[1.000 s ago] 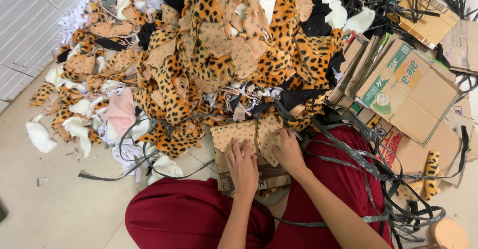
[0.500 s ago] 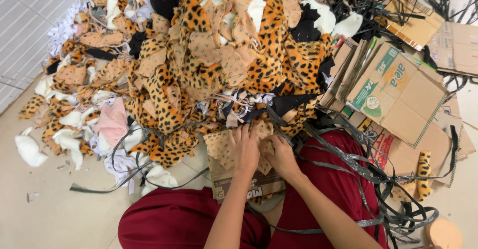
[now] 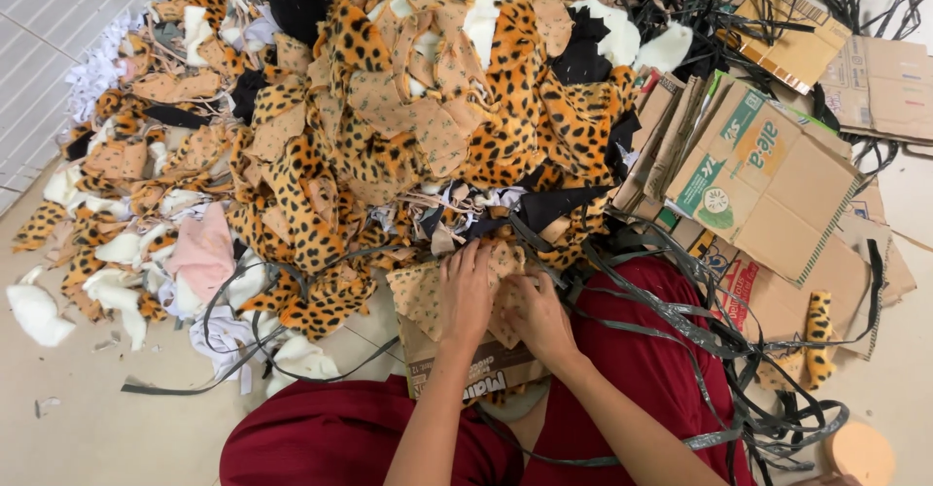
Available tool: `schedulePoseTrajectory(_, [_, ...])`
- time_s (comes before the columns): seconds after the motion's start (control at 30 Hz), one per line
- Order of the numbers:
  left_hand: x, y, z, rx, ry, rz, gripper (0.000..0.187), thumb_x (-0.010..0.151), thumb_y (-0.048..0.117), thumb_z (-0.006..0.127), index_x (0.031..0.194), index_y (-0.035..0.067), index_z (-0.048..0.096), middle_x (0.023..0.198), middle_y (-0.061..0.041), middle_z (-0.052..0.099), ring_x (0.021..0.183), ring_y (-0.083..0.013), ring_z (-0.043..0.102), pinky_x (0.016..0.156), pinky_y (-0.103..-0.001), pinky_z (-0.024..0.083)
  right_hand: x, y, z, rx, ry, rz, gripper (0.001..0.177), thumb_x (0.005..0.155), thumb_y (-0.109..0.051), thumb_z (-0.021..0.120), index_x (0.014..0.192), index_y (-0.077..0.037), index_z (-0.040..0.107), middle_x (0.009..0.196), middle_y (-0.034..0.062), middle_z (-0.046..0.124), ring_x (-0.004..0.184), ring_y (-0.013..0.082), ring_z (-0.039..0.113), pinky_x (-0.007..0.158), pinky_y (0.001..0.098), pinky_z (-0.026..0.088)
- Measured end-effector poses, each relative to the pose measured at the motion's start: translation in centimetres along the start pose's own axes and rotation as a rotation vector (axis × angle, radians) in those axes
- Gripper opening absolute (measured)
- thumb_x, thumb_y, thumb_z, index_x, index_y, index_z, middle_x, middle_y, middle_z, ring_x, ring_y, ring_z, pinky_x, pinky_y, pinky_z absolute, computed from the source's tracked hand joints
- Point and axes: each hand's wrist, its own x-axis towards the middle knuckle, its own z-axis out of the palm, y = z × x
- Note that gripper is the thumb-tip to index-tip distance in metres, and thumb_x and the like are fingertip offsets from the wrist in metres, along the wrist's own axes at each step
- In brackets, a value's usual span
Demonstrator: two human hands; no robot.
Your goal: Sorting through a pile of leopard-print fabric scraps and stacking them on a piece of cardboard
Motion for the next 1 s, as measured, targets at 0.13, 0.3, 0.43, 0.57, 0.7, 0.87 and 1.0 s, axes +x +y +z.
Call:
schedulePoseTrajectory(0.13, [-3.7,0.1,-1.7,-0.013,0.081,-0.058,0.043,0.095,0.007,0.065,0.137,0.007,0.056,0.144,-0.012,0.051,0.137,-0.0262,0.045,0.111,-0.045,0.037,-0.2,-0.7,-0.3,-0.348,0.104,-0.102,0.05,0.087,-0.034,0.077,0.126,-0.009,0.058,0.137,0.0216,0.043,0.119,0.0455,0.056,0.097,0.0566,0.051])
schedulePoseTrajectory(0.3, [-7.0,-1.9,-0.1,0.09,0.026,-0.2,0.052,0.102,0.019,0.054,0.152,0.014,0.04,0.165,-0.013,0.024,0.152,-0.0317,0.02,0.121,-0.052,0.016,0.5,0.9,2.4,-0.477,-0.045,-0.276,0.05,0.1,-0.041,0.057,0.148,-0.032,0.046,0.154,0.008,0.04,0.145,0.0347,0.036,0.116,0.0625,0.02])
schedulePoseTrajectory(0.43, [-7.7,-2.4,0.0,0.059,-0.03,-0.221,0.057,0.105,0.021,0.048,0.158,0.017,0.03,0.167,-0.015,0.017,0.154,-0.0334,0.013,0.122,-0.053,0.013,0.6,-0.1,2.4,-0.425,-0.122,-0.195,0.051,0.105,-0.037,0.049,0.155,-0.03,0.038,0.164,0.0088,0.026,0.153,0.0336,0.023,0.118,0.0645,0.012])
schedulePoseTrajectory(0.57, [-7.6,-2.2,0.0,0.054,-0.043,-0.215,0.058,0.105,0.024,0.045,0.16,0.017,0.027,0.166,-0.017,0.018,0.153,-0.0356,0.015,0.121,-0.053,0.016,1.3,0.1,2.9,-0.39,-0.114,-0.19,0.053,0.107,-0.034,0.048,0.158,-0.026,0.035,0.166,0.009,0.023,0.153,0.0358,0.019,0.116,0.0643,0.019])
schedulePoseTrajectory(0.7, [-7.5,-2.6,1.2,0.098,-0.038,-0.225,0.058,0.106,0.028,0.043,0.161,0.02,0.025,0.166,-0.015,0.018,0.153,-0.0348,0.014,0.121,-0.053,0.015,1.3,-0.3,3.5,-0.314,-0.055,-0.182,0.057,0.108,-0.035,0.047,0.162,-0.024,0.032,0.165,0.0122,0.025,0.153,0.0369,0.018,0.11,0.0619,0.034])
schedulePoseTrajectory(0.87, [-7.5,-2.4,0.7,0.08,-0.067,-0.242,0.058,0.106,0.027,0.044,0.16,0.019,0.025,0.167,-0.015,0.017,0.154,-0.035,0.013,0.121,-0.053,0.015,2.2,-0.6,4.0,-0.225,-0.068,-0.117,0.056,0.107,-0.033,0.047,0.16,-0.023,0.033,0.167,0.0055,0.022,0.152,0.0297,0.025,0.097,0.0517,0.052])
schedulePoseTrajectory(1.0, [-7.5,-2.3,0.4,0.036,-0.085,-0.253,0.058,0.106,0.025,0.043,0.161,0.019,0.024,0.167,-0.016,0.016,0.154,-0.0353,0.012,0.121,-0.054,0.014,3.3,1.8,6.2,-0.099,0.032,-0.202,0.054,0.107,-0.015,0.049,0.159,-0.013,0.036,0.162,0.0124,0.03,0.149,0.0341,0.029,0.097,0.0473,0.054])
